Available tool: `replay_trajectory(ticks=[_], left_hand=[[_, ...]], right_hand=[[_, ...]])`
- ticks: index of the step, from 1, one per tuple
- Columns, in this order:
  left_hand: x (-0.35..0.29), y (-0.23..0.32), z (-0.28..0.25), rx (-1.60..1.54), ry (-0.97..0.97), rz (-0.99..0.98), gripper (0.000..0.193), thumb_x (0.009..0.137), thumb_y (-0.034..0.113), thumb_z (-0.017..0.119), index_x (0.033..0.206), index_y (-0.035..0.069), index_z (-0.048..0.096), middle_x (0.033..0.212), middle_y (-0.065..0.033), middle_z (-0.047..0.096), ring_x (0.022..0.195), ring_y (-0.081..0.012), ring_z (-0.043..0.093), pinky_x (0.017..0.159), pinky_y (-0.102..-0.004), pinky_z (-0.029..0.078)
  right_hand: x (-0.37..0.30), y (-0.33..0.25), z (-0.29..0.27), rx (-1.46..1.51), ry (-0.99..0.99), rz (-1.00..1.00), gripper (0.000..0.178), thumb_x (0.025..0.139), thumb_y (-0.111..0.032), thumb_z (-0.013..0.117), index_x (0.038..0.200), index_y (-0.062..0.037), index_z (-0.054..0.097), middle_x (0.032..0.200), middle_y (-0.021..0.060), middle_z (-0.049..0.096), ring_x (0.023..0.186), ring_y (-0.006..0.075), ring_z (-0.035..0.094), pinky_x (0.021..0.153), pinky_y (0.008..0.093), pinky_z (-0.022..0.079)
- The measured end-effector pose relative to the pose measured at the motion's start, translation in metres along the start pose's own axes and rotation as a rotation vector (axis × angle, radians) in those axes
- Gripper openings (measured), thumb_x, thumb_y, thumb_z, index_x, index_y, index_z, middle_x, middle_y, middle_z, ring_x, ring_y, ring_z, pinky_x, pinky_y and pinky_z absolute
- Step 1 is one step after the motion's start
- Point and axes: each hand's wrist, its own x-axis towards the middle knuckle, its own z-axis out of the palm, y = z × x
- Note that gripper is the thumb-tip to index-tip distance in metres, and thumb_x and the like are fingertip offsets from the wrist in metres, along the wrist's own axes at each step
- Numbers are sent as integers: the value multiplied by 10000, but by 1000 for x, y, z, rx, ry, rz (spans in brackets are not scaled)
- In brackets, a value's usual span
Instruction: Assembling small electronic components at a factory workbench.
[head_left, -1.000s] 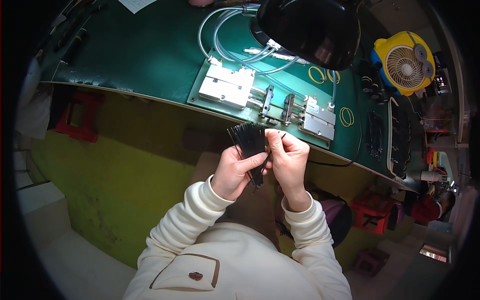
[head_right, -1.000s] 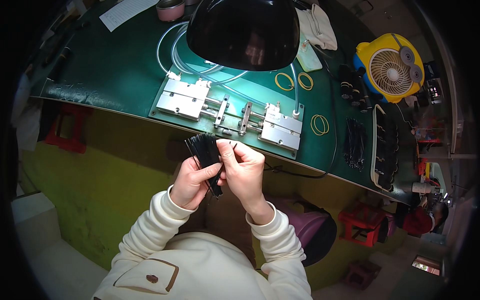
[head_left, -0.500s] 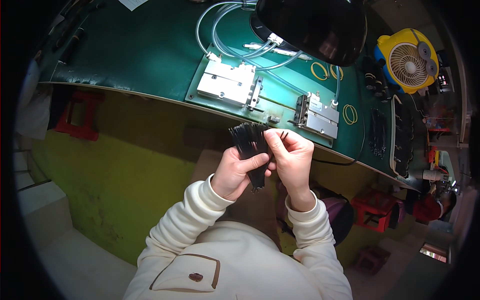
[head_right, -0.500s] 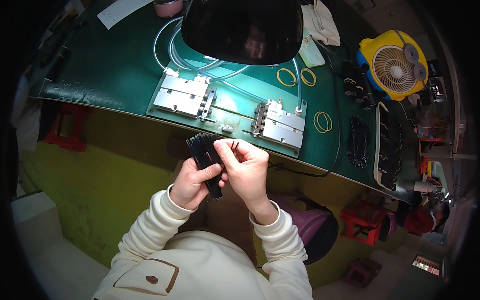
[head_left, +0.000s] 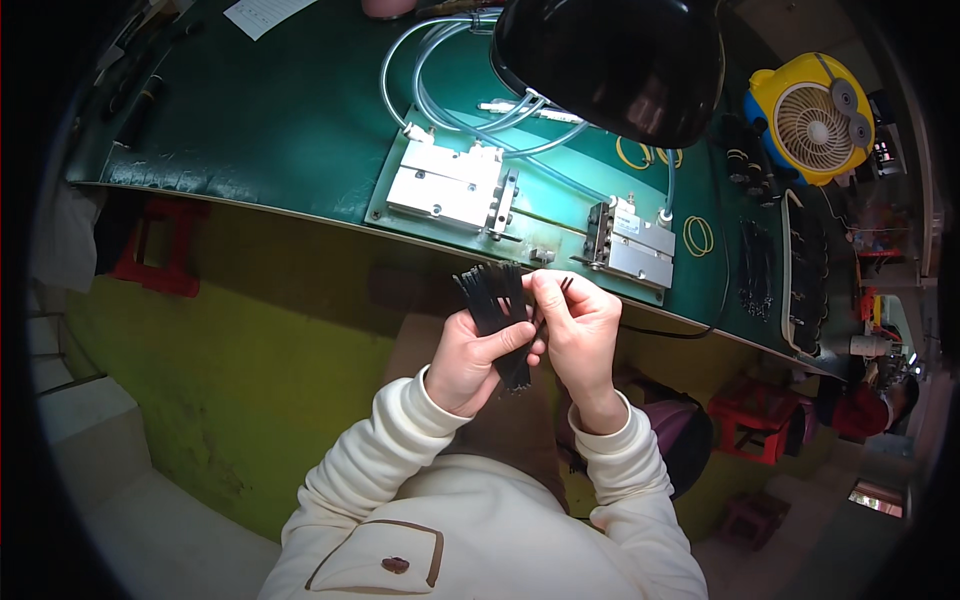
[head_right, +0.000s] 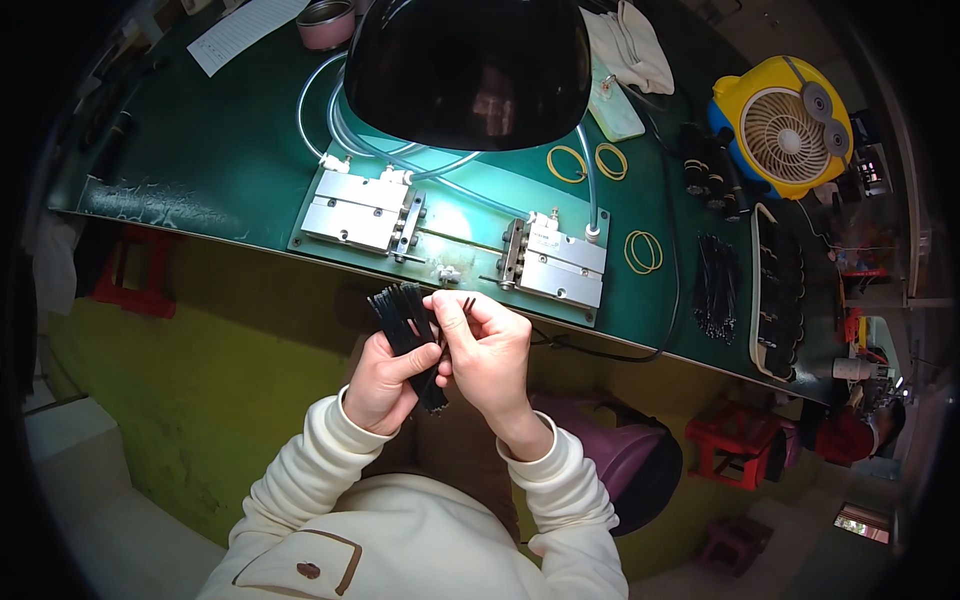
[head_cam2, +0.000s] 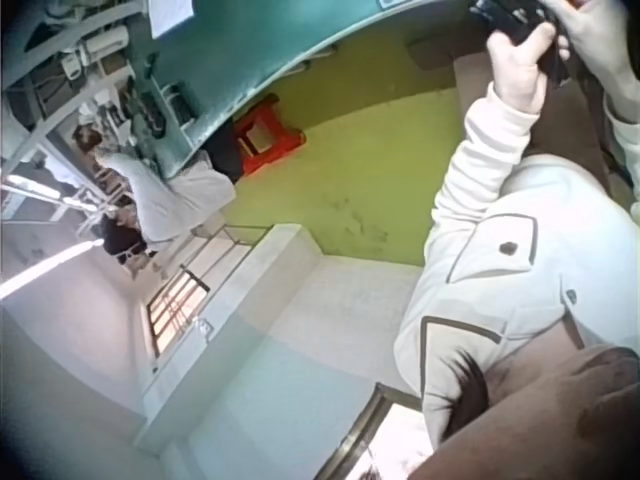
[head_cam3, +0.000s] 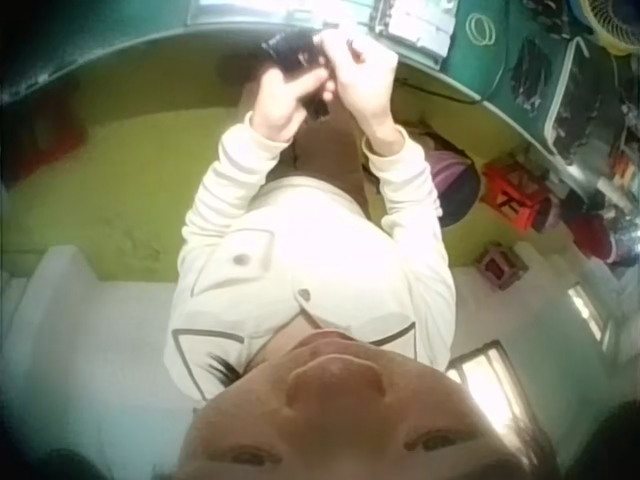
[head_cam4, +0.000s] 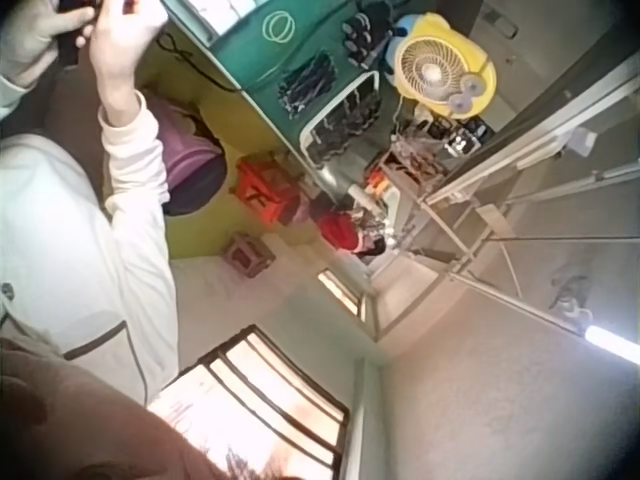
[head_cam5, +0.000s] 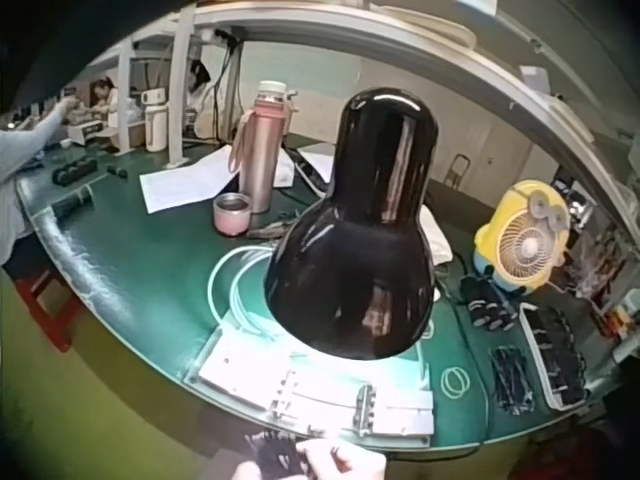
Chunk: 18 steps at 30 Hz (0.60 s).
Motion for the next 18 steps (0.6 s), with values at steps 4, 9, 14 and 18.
replay_trajectory(ticks=[4, 9, 14, 18], left_hand=[[4, -6, -4, -95, -14, -16, 102, 780, 49, 558, 872, 14, 529, 766, -52, 552, 662, -135, 541, 610, -259, 464], [3, -7, -3, -99, -11, -37, 101, 787, 70, 556, 868, 27, 515, 750, -52, 546, 675, -142, 537, 632, -273, 457], [4, -7, -5, -78, -52, -31, 104, 792, 70, 548, 878, 34, 501, 748, -50, 541, 674, -142, 535, 633, -270, 456], [5, -9, -5, -119, -100, -28, 111, 794, 67, 544, 887, 35, 492, 749, -49, 537, 677, -137, 535, 634, -265, 456]], right_hand=[[2, 1, -1, 23, 1, 34, 156, 823, -119, 530, 797, 14, 608, 510, -8, 513, 364, 9, 405, 310, 155, 311], [2, 3, -2, 24, 4, 44, 162, 826, -125, 526, 808, 9, 614, 499, -9, 507, 360, 7, 401, 306, 153, 299], [2, 1, -1, 3, 5, 52, 164, 825, -126, 528, 799, 13, 611, 496, -8, 506, 353, 8, 394, 303, 156, 291], [1, 1, 1, -6, 44, 41, 169, 825, -125, 526, 788, 20, 606, 496, -6, 504, 348, 9, 388, 299, 159, 285]])
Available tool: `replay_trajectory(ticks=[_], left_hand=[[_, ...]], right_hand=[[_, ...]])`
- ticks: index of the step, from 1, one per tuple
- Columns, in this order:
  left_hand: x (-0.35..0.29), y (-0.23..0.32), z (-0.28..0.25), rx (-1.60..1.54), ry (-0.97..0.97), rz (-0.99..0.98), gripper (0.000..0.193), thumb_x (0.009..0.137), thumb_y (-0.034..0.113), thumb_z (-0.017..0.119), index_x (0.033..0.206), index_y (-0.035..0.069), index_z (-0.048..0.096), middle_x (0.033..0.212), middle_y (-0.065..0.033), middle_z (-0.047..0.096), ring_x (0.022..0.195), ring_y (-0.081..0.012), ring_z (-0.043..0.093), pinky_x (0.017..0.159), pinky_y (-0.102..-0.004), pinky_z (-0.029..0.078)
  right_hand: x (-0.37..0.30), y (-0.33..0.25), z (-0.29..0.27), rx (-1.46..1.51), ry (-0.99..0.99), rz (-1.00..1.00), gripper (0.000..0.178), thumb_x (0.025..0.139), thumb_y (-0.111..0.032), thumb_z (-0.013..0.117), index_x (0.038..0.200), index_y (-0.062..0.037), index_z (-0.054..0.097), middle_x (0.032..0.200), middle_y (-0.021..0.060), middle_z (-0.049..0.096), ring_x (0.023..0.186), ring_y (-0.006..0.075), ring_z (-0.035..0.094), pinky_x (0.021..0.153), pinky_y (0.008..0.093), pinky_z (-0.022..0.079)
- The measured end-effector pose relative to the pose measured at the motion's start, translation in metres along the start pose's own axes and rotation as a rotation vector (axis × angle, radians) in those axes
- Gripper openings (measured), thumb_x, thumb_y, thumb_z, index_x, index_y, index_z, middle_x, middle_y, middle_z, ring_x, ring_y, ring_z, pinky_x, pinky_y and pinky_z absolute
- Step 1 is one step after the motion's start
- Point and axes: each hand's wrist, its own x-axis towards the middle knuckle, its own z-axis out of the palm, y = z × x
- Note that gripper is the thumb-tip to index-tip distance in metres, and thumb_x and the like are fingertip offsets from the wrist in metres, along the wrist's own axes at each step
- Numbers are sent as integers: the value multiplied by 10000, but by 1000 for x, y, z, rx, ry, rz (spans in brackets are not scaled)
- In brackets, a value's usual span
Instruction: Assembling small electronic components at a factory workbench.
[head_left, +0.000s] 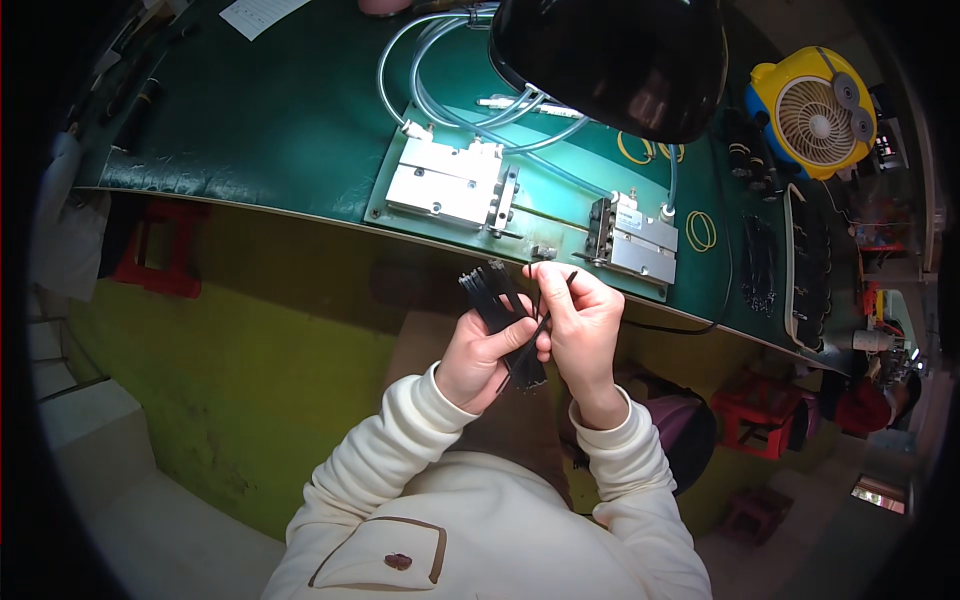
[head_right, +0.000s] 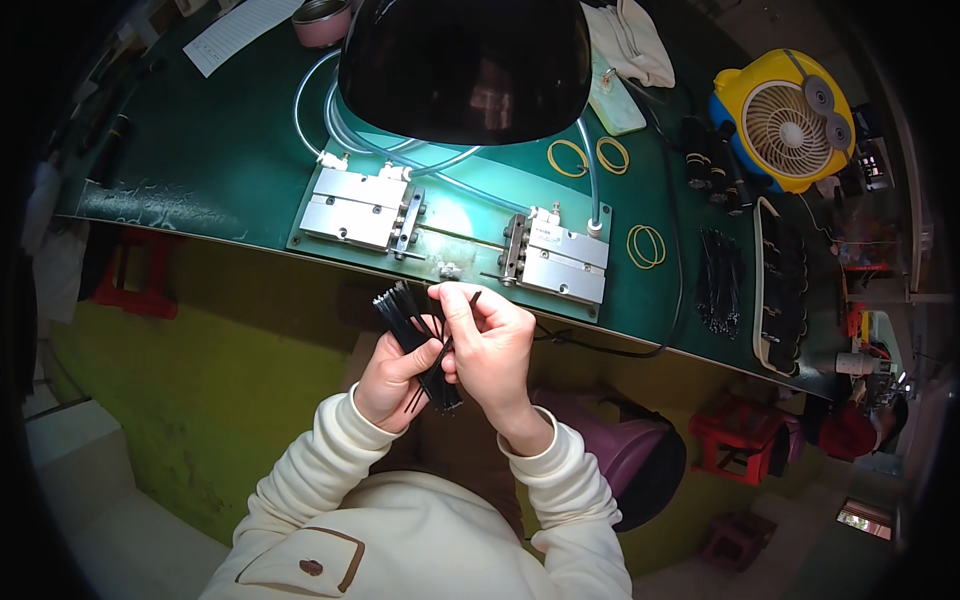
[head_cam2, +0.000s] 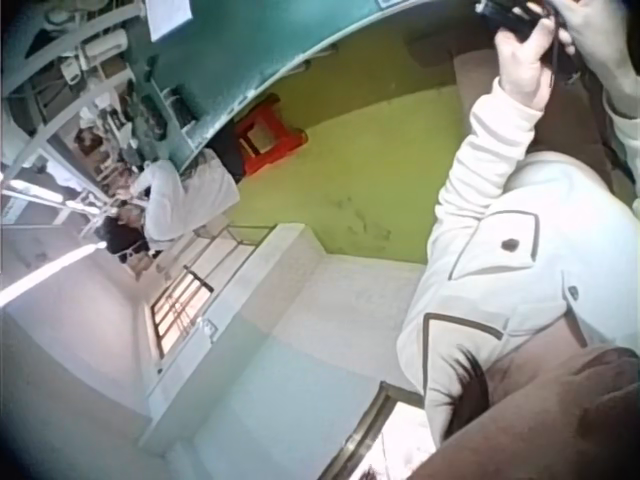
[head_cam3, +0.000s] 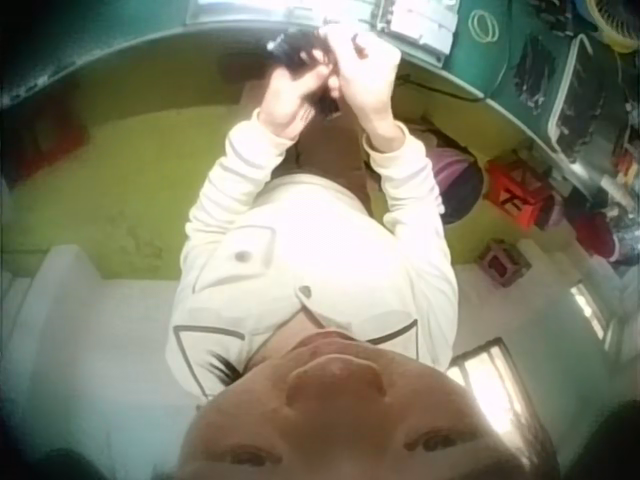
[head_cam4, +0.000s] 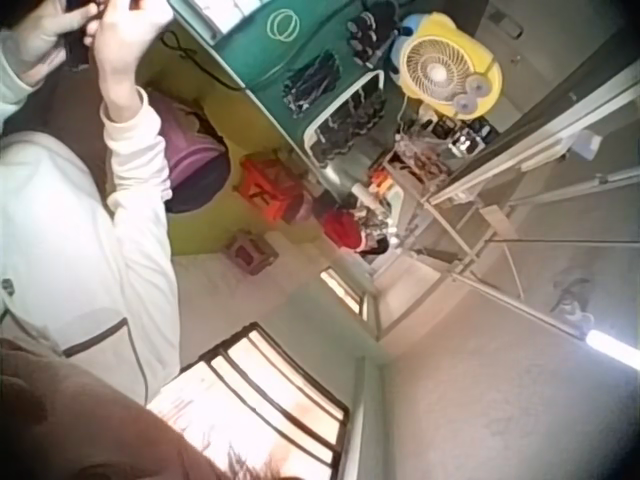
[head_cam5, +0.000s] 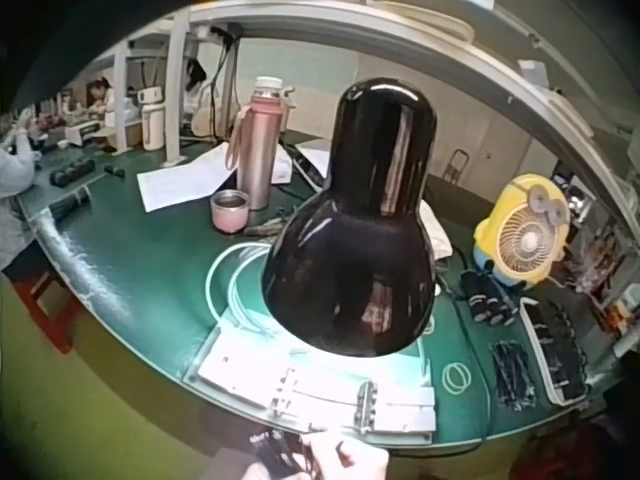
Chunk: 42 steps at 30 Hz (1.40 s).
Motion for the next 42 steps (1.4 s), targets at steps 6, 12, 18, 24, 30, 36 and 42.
replay_trajectory(ticks=[6, 12, 18, 24, 30, 36, 42], left_hand=[[2, 1, 0, 4, 60, 1, 117, 794, 64, 543, 895, 31, 494, 755, -51, 537, 685, -133, 535, 633, -263, 455], [4, 4, 0, 10, 58, -1, 116, 793, 61, 542, 896, 30, 498, 758, -52, 537, 684, -134, 535, 631, -264, 455], [4, 5, 1, 32, 63, -8, 111, 789, 55, 545, 888, 30, 501, 742, -56, 542, 673, -140, 537, 633, -266, 455], [5, 5, 2, 66, 37, 8, 107, 807, 76, 525, 897, 26, 495, 731, -51, 534, 650, -130, 522, 621, -253, 453], [3, 7, 3, 58, 21, -1, 98, 786, 40, 540, 878, 27, 508, 727, -65, 553, 653, -141, 539, 615, -258, 454], [-3, 10, 4, 47, 46, -17, 111, 785, 32, 538, 893, 15, 515, 728, -65, 556, 644, -135, 540, 585, -239, 453], [-3, 9, 6, 74, 88, 20, 111, 779, 19, 543, 887, 1, 526, 747, -64, 558, 659, -129, 548, 565, -227, 450]], right_hand=[[3, 4, 3, 9, 58, -10, 196, 837, -133, 500, 774, 27, 594, 493, -20, 464, 332, 13, 361, 285, 161, 254], [4, 6, 3, 25, 70, -28, 205, 836, -134, 500, 762, 33, 591, 486, -20, 459, 331, 13, 358, 284, 161, 251], [5, 6, 3, 6, 73, -46, 209, 836, -136, 502, 752, 34, 591, 477, -16, 459, 326, 14, 357, 281, 164, 246], [6, 6, 2, 33, 68, -39, 216, 837, -137, 500, 729, 29, 586, 473, -12, 461, 323, 15, 358, 279, 166, 242], [3, 7, -3, 122, 7, 28, 201, 829, -145, 521, 747, 25, 588, 505, 6, 501, 341, 16, 389, 284, 163, 290], [-3, 0, 2, 128, -39, 16, 186, 826, -148, 528, 790, 24, 589, 526, 17, 521, 353, 13, 405, 293, 161, 336], [-2, 0, 3, 104, 5, 34, 186, 833, -139, 510, 787, 24, 587, 525, 16, 522, 351, 12, 404, 293, 161, 342]])
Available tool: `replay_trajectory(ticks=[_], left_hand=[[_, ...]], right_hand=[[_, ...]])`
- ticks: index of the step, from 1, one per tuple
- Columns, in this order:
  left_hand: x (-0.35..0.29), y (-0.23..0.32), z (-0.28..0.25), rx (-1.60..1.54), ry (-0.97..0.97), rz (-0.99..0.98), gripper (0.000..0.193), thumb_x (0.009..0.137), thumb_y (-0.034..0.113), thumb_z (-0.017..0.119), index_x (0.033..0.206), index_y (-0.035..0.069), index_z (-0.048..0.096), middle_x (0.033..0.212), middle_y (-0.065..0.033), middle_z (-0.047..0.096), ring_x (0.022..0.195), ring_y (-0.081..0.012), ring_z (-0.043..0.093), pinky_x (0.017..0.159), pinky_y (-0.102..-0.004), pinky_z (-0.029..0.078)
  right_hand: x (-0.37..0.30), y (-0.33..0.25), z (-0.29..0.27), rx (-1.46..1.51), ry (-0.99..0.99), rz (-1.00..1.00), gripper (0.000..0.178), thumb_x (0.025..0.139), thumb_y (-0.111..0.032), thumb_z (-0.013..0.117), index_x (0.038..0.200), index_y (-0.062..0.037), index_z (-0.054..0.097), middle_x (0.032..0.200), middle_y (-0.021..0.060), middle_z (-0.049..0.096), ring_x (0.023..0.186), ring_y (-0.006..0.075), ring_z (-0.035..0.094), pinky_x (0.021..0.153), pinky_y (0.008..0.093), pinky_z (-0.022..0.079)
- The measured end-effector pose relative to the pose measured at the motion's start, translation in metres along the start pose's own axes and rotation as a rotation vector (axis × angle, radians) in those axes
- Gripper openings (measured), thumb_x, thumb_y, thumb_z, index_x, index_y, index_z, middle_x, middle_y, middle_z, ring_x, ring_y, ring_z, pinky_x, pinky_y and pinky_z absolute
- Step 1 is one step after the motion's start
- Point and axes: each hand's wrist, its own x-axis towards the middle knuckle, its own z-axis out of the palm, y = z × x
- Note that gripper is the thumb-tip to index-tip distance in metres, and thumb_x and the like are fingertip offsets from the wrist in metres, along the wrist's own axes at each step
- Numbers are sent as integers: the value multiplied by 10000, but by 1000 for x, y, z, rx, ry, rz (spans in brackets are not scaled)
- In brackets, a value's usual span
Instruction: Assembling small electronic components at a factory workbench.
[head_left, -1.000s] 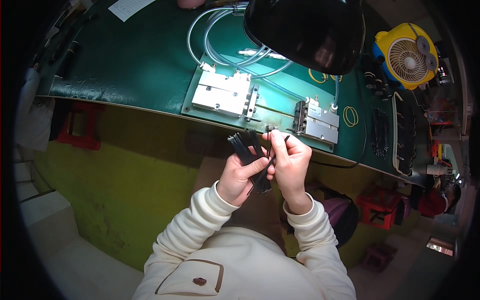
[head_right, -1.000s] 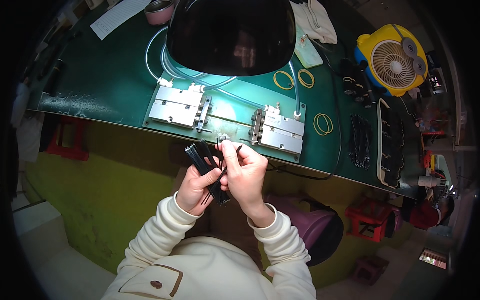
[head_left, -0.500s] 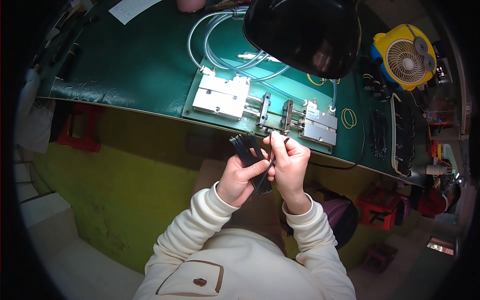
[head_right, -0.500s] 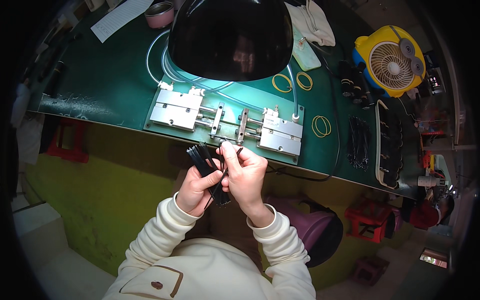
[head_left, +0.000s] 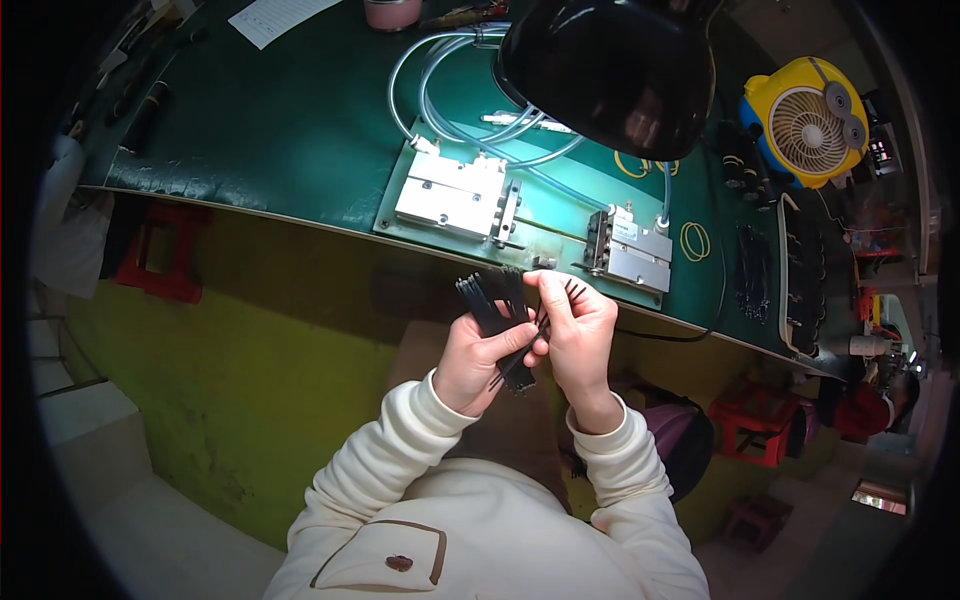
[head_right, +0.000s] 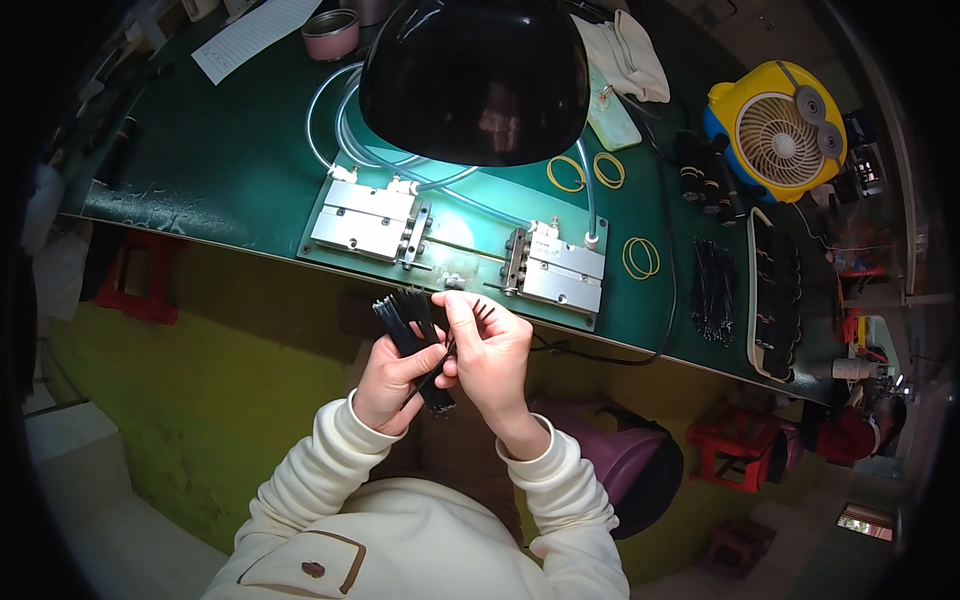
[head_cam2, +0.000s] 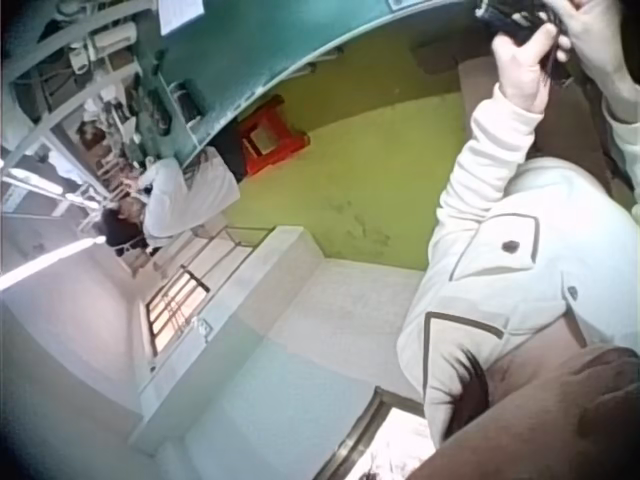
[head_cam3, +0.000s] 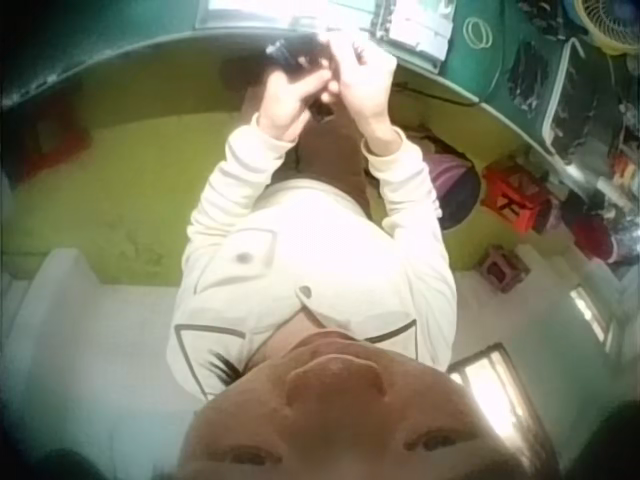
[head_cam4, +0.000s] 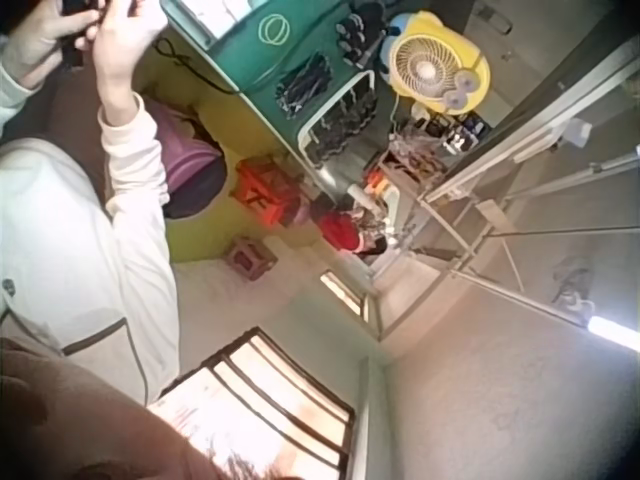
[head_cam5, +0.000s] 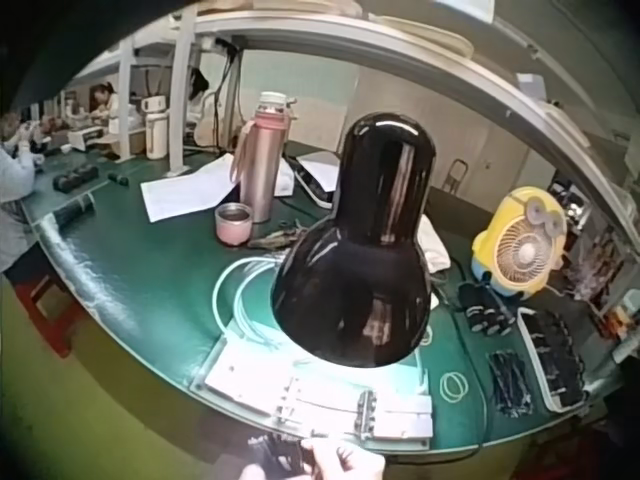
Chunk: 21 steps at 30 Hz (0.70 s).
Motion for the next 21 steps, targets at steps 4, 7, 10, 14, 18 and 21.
replay_trajectory(ticks=[4, 7, 10, 14, 18, 21], left_hand=[[2, 0, 1, 9, 19, -1, 107, 777, 16, 544, 881, -2, 529, 760, -60, 558, 665, -128, 552, 565, -229, 451], [4, 0, 2, 14, 20, -3, 105, 775, 13, 544, 879, -2, 531, 766, -58, 559, 665, -128, 553, 567, -231, 452], [4, 0, 2, 18, 16, -4, 103, 774, 9, 543, 876, -1, 532, 771, -55, 559, 664, -128, 553, 568, -233, 452], [4, -1, 3, 29, 19, 6, 103, 772, 4, 543, 875, 1, 534, 775, -56, 558, 665, -127, 553, 571, -235, 452], [2, -2, 6, 37, 42, 25, 103, 771, 2, 543, 874, 2, 535, 771, -55, 559, 666, -127, 553, 574, -234, 452], [1, -2, 5, 31, 27, 39, 104, 771, 1, 544, 874, 1, 535, 766, -55, 558, 667, -126, 554, 575, -232, 452]], right_hand=[[4, 2, -2, 16, 5, 25, 188, 837, -137, 501, 782, 20, 588, 518, 13, 516, 348, 14, 404, 291, 162, 341], [5, 3, -4, 27, -4, 32, 188, 837, -138, 500, 781, 18, 589, 512, 10, 512, 346, 15, 402, 289, 162, 338], [7, 4, -5, 40, -16, 29, 187, 836, -141, 503, 781, 16, 589, 507, 8, 508, 343, 16, 400, 286, 162, 332], [8, 5, -7, 28, -23, 31, 188, 835, -145, 506, 784, 16, 589, 504, 7, 507, 342, 16, 398, 286, 161, 326], [7, 4, -7, 40, -52, 52, 191, 836, -150, 508, 788, 15, 591, 504, 4, 507, 344, 15, 397, 291, 159, 326], [6, 2, -6, 66, -64, 58, 192, 837, -151, 507, 789, 14, 592, 507, 3, 508, 346, 14, 397, 297, 156, 324]])
